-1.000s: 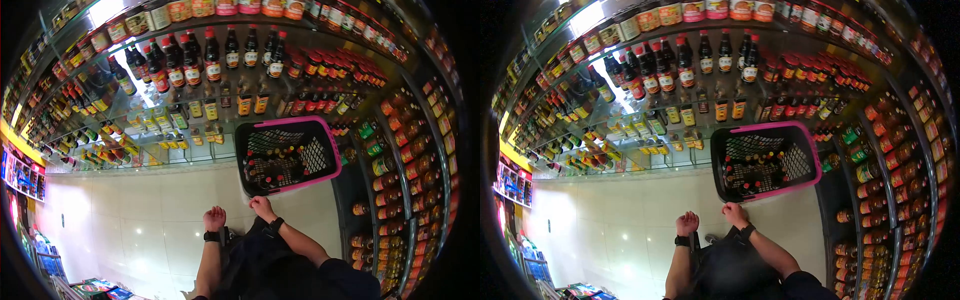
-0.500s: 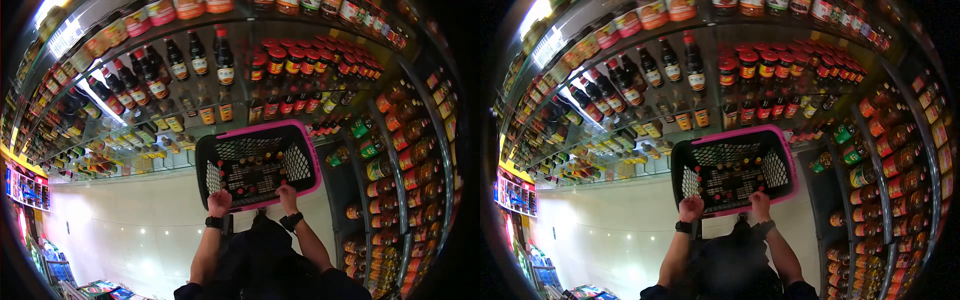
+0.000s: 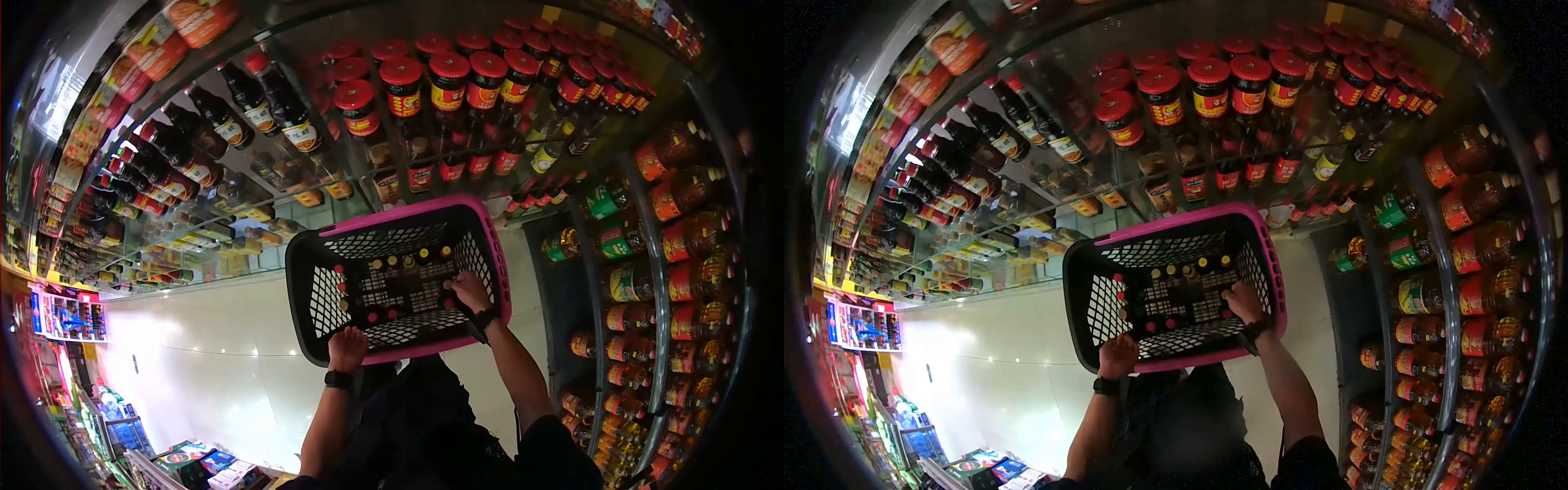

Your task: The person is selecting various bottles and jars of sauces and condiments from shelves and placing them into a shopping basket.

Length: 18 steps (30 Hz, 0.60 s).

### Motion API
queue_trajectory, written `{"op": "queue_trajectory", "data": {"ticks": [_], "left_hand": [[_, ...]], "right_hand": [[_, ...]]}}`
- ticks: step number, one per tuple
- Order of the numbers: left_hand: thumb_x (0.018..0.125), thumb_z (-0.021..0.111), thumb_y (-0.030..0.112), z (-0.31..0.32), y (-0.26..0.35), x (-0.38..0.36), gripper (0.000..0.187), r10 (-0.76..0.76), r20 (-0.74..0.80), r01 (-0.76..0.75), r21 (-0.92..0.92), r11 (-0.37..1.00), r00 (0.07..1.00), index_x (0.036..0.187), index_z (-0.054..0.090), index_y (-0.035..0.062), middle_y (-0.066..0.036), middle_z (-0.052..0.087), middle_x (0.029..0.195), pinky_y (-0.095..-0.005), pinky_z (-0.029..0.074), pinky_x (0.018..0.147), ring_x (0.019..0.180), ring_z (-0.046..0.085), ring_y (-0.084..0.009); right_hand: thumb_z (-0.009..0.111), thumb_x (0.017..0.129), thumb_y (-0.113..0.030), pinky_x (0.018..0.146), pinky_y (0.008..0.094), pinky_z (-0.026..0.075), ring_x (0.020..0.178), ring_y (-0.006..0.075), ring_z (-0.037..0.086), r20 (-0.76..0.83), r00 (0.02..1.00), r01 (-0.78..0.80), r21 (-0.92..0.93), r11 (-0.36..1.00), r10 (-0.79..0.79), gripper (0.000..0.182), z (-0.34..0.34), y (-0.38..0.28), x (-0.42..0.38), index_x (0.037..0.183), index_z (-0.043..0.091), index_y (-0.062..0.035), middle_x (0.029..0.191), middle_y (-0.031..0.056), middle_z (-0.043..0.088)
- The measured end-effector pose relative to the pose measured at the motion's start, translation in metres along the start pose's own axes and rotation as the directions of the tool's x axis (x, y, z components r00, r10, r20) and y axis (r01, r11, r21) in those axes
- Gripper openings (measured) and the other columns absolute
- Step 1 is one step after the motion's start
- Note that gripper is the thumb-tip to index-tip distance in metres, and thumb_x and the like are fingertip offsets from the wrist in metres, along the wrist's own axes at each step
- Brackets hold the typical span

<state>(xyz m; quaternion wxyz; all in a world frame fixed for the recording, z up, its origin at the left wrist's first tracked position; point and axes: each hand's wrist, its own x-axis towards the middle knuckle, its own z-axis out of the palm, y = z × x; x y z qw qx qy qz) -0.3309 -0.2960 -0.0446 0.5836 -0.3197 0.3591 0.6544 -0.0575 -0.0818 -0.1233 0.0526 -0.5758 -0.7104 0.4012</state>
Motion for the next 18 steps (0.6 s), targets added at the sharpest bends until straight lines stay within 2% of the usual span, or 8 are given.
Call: {"op": "queue_trajectory", "data": {"ticks": [3, 5, 6, 8, 10, 12, 13, 18], "left_hand": [[0.077, 0.039, 0.016, -0.027, 0.007, 0.021, 0.011, 0.149, 0.258, -0.241, 0.371, 0.897, 0.955, 0.070, 0.044, 0.0102, -0.002, 0.045, 0.069, -0.0277, 0.037, 0.061, 0.067, 0.047, -0.0183], [0.075, 0.041, 0.016, -0.045, 0.012, 0.031, 0.010, 0.284, 0.496, -0.569, 0.668, 0.479, 0.821, 0.067, 0.043, 0.0101, -0.003, 0.043, 0.067, -0.0275, 0.037, 0.058, 0.066, 0.046, -0.0193], [0.074, 0.042, 0.016, -0.050, 0.015, 0.036, 0.010, 0.310, 0.476, -0.566, 0.651, 0.506, 0.823, 0.065, 0.042, 0.0101, -0.003, 0.043, 0.066, -0.0274, 0.038, 0.057, 0.065, 0.046, -0.0198], [0.074, 0.040, 0.013, 0.021, 0.005, -0.016, 0.012, 0.056, 0.062, -0.057, 0.006, 0.998, 0.997, 0.064, 0.038, 0.0088, -0.003, 0.038, 0.064, -0.0277, 0.035, 0.061, 0.065, 0.041, -0.0186], [0.076, 0.038, 0.013, -0.020, 0.013, 0.010, 0.012, 0.085, 0.270, -0.171, 0.311, 0.935, 0.959, 0.065, 0.036, 0.0096, -0.003, 0.035, 0.065, -0.0280, 0.034, 0.063, 0.066, 0.037, -0.0171], [0.076, 0.037, 0.014, -0.024, 0.013, 0.005, 0.012, 0.070, 0.269, -0.101, 0.104, 0.989, 0.960, 0.065, 0.036, 0.0091, -0.003, 0.034, 0.065, -0.0279, 0.033, 0.063, 0.065, 0.037, -0.0173], [0.077, 0.036, 0.013, -0.058, 0.019, 0.021, 0.011, 0.106, 0.286, -0.234, 0.461, 0.856, 0.952, 0.066, 0.037, 0.0091, -0.003, 0.036, 0.066, -0.0285, 0.035, 0.064, 0.067, 0.038, -0.0180], [0.079, 0.043, 0.016, -0.005, 0.016, 0.009, 0.008, 0.026, 0.121, -0.032, 0.044, 0.999, 0.992, 0.076, 0.047, 0.0107, -0.003, 0.046, 0.071, -0.0302, 0.039, 0.067, 0.075, 0.048, -0.0199]], "right_hand": [[0.052, 0.080, -0.027, 0.066, 0.0430, 0.043, 0.078, 0.0302, 0.052, 0.106, 0.986, -0.106, -0.172, 0.979, 0.125, 0.037, 0.016, -0.009, 0.028, 0.108, 0.048, -0.0023, 0.089, 0.0147, 0.055], [0.049, 0.081, -0.032, 0.071, 0.0434, 0.046, 0.082, 0.0347, 0.054, 0.187, 0.948, -0.194, -0.305, 0.932, 0.258, 0.061, 0.022, -0.012, 0.046, 0.128, 0.026, -0.0009, 0.100, 0.0211, 0.053], [0.049, 0.081, -0.032, 0.071, 0.0434, 0.046, 0.082, 0.0347, 0.054, 0.199, 0.945, -0.193, -0.296, 0.935, 0.258, 0.061, 0.027, -0.013, 0.053, 0.128, 0.026, -0.0009, 0.100, 0.0211, 0.053], [0.050, 0.081, -0.035, 0.067, 0.0427, 0.047, 0.081, 0.0336, 0.056, 0.303, 0.866, -0.304, -0.315, 0.899, 0.398, 0.065, 0.038, -0.013, 0.067, 0.130, 0.023, -0.0026, 0.103, 0.0214, 0.053], [0.050, 0.082, -0.032, 0.052, 0.0373, 0.042, 0.061, 0.0257, 0.051, 0.269, 0.876, -0.286, -0.378, 0.880, 0.400, 0.060, 0.059, 0.006, 0.077, 0.129, 0.026, -0.0016, 0.082, 0.0160, 0.053], [0.049, 0.084, -0.028, 0.037, 0.0320, 0.037, 0.042, 0.0179, 0.045, 0.231, 0.889, -0.267, -0.441, 0.857, 0.396, 0.056, 0.076, 0.014, 0.085, 0.127, 0.028, -0.0006, 0.061, 0.0105, 0.053], [0.048, 0.084, -0.027, 0.037, 0.0321, 0.037, 0.041, 0.0181, 0.045, 0.192, 0.911, -0.243, -0.464, 0.852, 0.365, 0.052, 0.077, 0.014, 0.086, 0.125, 0.031, -0.0008, 0.060, 0.0105, 0.052], [0.043, 0.087, -0.023, 0.044, 0.0371, 0.042, 0.052, 0.0206, 0.052, 0.050, 0.959, -0.217, -0.502, 0.837, 0.279, 0.031, 0.086, 0.029, 0.110, 0.107, 0.047, -0.0009, 0.063, 0.0090, 0.052]]}}
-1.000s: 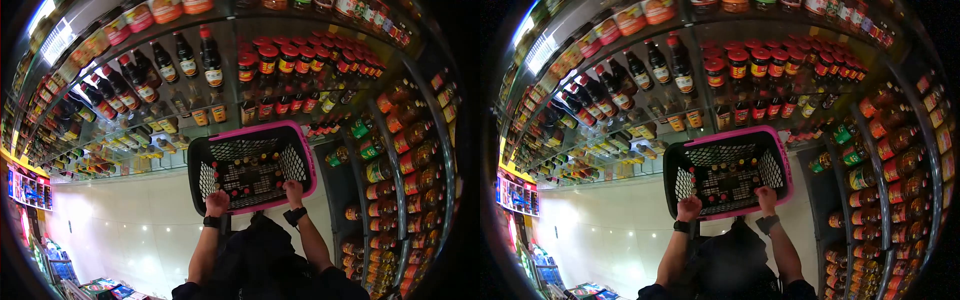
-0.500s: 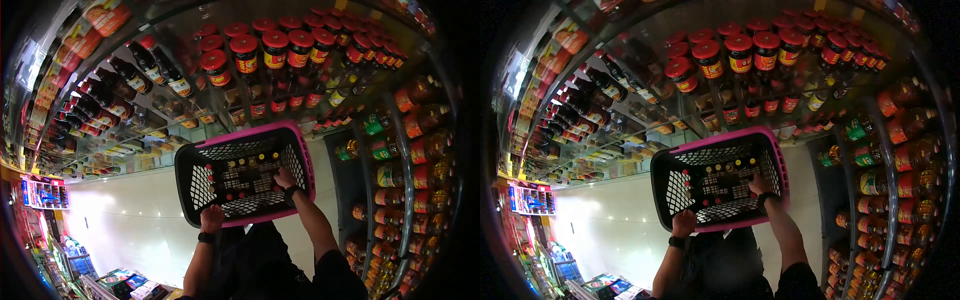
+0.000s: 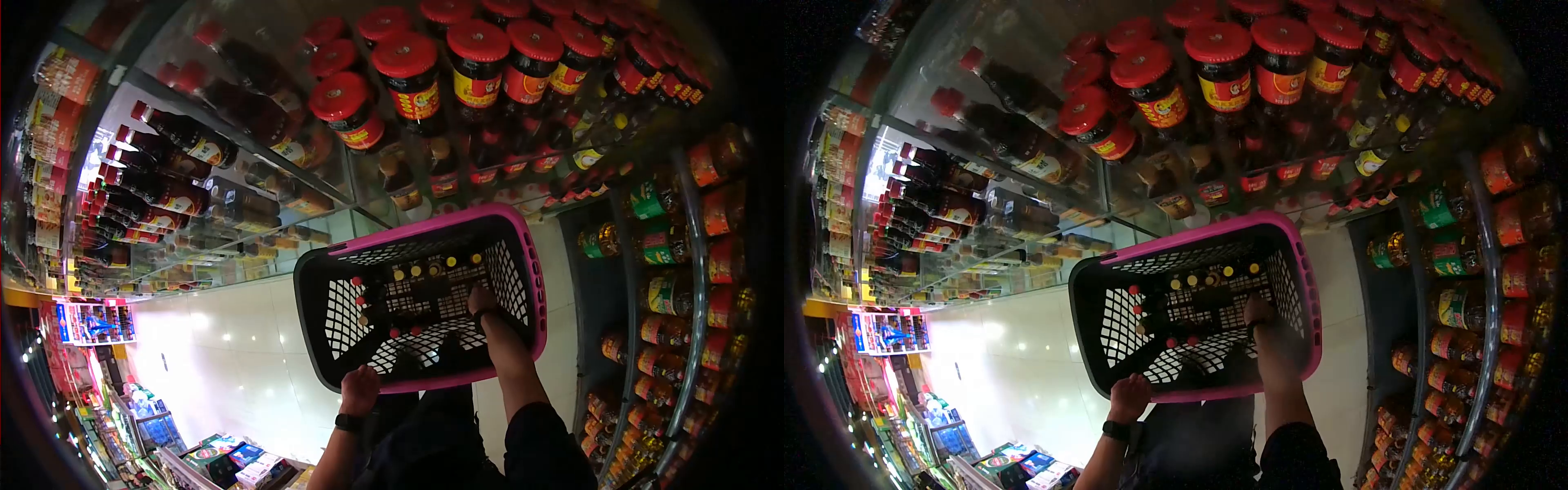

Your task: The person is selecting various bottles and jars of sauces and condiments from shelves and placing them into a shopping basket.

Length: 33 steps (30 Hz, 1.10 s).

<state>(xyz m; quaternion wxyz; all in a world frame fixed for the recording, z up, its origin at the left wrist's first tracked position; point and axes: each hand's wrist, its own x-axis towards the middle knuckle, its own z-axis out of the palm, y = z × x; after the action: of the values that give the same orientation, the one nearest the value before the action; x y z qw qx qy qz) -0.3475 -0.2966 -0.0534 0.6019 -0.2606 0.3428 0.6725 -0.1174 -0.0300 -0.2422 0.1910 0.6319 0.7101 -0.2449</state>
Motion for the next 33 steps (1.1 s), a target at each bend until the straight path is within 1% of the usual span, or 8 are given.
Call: {"op": "queue_trajectory", "data": {"ticks": [3, 5, 12, 17, 22, 24, 26, 33], "left_hand": [[0.073, 0.048, 0.016, -0.005, -0.003, -0.001, 0.006, -0.022, -0.181, 0.027, 0.027, 0.999, 0.983, 0.071, 0.049, 0.0104, -0.003, 0.047, 0.068, -0.0296, 0.040, 0.064, 0.073, 0.049, -0.0204], [0.066, 0.052, 0.017, -0.062, -0.001, 0.025, 0.006, -0.406, 0.363, 0.384, -0.923, -0.031, 0.838, 0.066, 0.051, 0.0110, -0.003, 0.048, 0.067, -0.0297, 0.042, 0.058, 0.072, 0.051, -0.0192], [0.067, 0.052, 0.013, -0.025, -0.002, 0.057, 0.009, -0.525, 0.624, 0.540, -0.776, -0.327, 0.579, 0.059, 0.048, 0.0114, -0.002, 0.046, 0.061, -0.0301, 0.041, 0.050, 0.060, 0.050, -0.0180], [0.078, 0.046, 0.018, 0.016, 0.005, 0.056, 0.022, -0.493, 0.268, 0.504, 0.030, 0.863, 0.828, 0.057, 0.039, 0.0125, -0.001, 0.041, 0.058, -0.0299, 0.038, 0.053, 0.054, 0.041, -0.0168], [0.083, 0.037, 0.031, 0.105, 0.001, 0.001, 0.028, -0.240, -0.087, 0.254, 0.421, 0.871, 0.967, 0.088, 0.054, 0.0091, -0.005, 0.054, 0.080, -0.0402, 0.042, 0.072, 0.078, 0.051, -0.0230], [0.082, 0.037, 0.033, 0.105, 0.007, 0.005, 0.037, -0.352, 0.147, 0.294, 0.312, 0.903, 0.925, 0.102, 0.053, 0.0072, -0.009, 0.058, 0.095, -0.0463, 0.040, 0.081, 0.088, 0.052, -0.0281], [0.082, 0.038, 0.034, 0.120, 0.010, -0.014, 0.038, -0.200, 0.214, 0.172, 0.142, 0.975, 0.956, 0.105, 0.053, 0.0070, -0.010, 0.056, 0.105, -0.0466, 0.039, 0.083, 0.099, 0.050, -0.0292], [0.078, 0.039, 0.030, 0.074, 0.028, 0.024, 0.050, -0.354, 0.082, 0.319, 0.280, 0.905, 0.932, 0.117, 0.042, -0.0002, -0.019, 0.049, 0.115, -0.0458, 0.039, 0.087, 0.104, 0.046, -0.0369]], "right_hand": [[0.045, 0.086, -0.025, 0.049, 0.0400, 0.044, 0.058, 0.0229, 0.054, 0.047, 0.994, 0.095, 0.006, 0.995, -0.095, 0.028, -0.027, 0.001, -0.033, 0.099, 0.052, -0.0010, 0.069, 0.0101, 0.054], [0.046, 0.086, -0.027, 0.050, 0.0401, 0.044, 0.055, 0.0235, 0.052, 0.056, 0.991, 0.117, 0.061, 0.991, -0.120, 0.027, -0.057, -0.002, -0.063, 0.093, 0.053, -0.0012, 0.067, 0.0106, 0.053], [0.051, 0.080, -0.025, 0.046, 0.0403, 0.041, 0.046, 0.0242, 0.046, -0.393, 0.874, 0.379, 0.182, 0.907, -0.286, 0.028, -0.102, -0.001, -0.117, 0.068, 0.057, -0.0005, 0.049, 0.0119, 0.041], [0.058, 0.070, -0.023, 0.049, 0.0343, 0.040, 0.048, 0.0210, 0.051, -0.367, 0.900, 0.416, 0.560, 0.717, -0.236, 0.025, -0.202, -0.027, -0.203, 0.074, 0.062, 0.0010, 0.054, 0.0097, 0.053], [0.060, 0.068, -0.016, 0.040, 0.0274, 0.027, 0.042, 0.0116, 0.038, -0.025, 0.969, 0.070, 0.982, 0.177, -0.247, 0.017, -0.246, -0.036, -0.248, 0.061, 0.054, -0.0014, 0.044, 0.0024, 0.033], [0.059, 0.070, -0.015, 0.039, 0.0259, 0.020, 0.041, 0.0082, 0.031, -0.444, 0.781, 0.565, 0.802, 0.193, -0.439, 0.020, -0.239, -0.033, -0.248, 0.057, 0.045, -0.0065, 0.047, -0.0016, 0.031], [0.058, 0.073, -0.016, 0.039, 0.0251, 0.021, 0.042, 0.0068, 0.031, 0.040, 0.955, -0.027, 0.998, 0.048, -0.293, 0.019, -0.264, -0.048, -0.277, 0.060, 0.046, -0.0079, 0.050, -0.0031, 0.033], [0.058, 0.075, -0.020, 0.046, 0.0238, 0.033, 0.053, 0.0102, 0.048, 0.016, 0.971, 0.061, 0.948, 0.311, -0.238, 0.020, -0.270, -0.073, -0.294, 0.080, 0.061, -0.0007, 0.064, 0.0016, 0.054]]}}
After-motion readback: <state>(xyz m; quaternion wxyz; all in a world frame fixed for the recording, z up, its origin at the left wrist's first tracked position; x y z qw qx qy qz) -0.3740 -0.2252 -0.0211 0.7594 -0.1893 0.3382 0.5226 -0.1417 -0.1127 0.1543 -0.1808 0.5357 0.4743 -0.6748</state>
